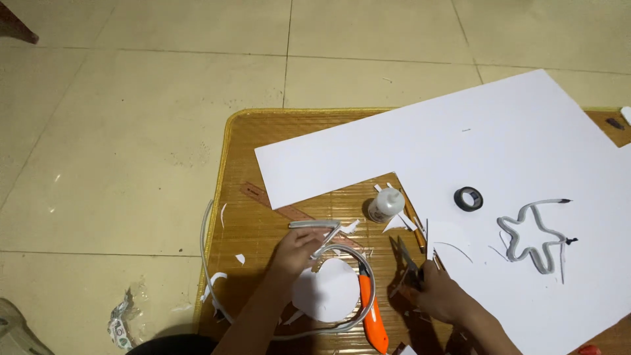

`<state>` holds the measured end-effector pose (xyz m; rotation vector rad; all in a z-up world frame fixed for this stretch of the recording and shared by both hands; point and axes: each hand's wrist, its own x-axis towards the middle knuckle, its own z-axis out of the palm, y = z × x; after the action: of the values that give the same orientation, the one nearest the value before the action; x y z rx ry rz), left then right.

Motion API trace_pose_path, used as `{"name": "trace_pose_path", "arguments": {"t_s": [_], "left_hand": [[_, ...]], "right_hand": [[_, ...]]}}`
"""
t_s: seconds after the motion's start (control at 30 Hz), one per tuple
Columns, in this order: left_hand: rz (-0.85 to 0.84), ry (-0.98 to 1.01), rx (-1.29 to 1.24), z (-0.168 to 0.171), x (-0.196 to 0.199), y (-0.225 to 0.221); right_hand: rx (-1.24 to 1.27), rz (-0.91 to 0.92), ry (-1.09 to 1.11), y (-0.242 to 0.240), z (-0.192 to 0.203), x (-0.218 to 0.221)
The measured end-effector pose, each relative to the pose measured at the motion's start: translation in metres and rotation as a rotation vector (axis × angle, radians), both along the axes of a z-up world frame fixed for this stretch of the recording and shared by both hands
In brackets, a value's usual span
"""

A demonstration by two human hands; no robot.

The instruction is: Crafting a neon sign by cutting a foam base and attaching a flexible LED strip.

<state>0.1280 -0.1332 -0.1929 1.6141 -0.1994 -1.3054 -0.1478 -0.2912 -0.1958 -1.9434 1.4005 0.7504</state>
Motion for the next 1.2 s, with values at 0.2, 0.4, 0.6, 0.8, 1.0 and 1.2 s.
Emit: {"name": "trace_pose_path", "arguments": {"t_s": [0.2, 0.4, 0.6, 0.8, 1.0, 1.2], "left_hand": [[-0.033, -0.290, -0.019, -0.023, -0.013, 0.006], [-0.213, -0.850, 0.000, -0.022, -0.023, 0.010], [-0.563, -1.084, -0.109, -0.023, -0.034, 0.021], [-1.283, -1.051, 0.101, -0.054, -0.052, 0.050], [-1.144, -1.458, 0.015, -0.083, -0.076, 0.064], [-1.067, -1.788, -0.007, -0.104, -0.072, 0.072]], "right_hand": [[-0.178, 0.101, 0.144, -0.007, -0.045, -0.025], [-0.300, 0.118, 0.225, 0.005, -0.023, -0.014], [-0.257, 0.091, -0.068, 0.040, 0.036, 0.025], [-0.006, 0.114, -0.187, 0.073, 0.010, 0.033], [-0.061, 0.210, -0.201, 0.083, -0.047, 0.016], [-0.085, 0.121, -0.096, 0.064, -0.033, 0.003]]}}
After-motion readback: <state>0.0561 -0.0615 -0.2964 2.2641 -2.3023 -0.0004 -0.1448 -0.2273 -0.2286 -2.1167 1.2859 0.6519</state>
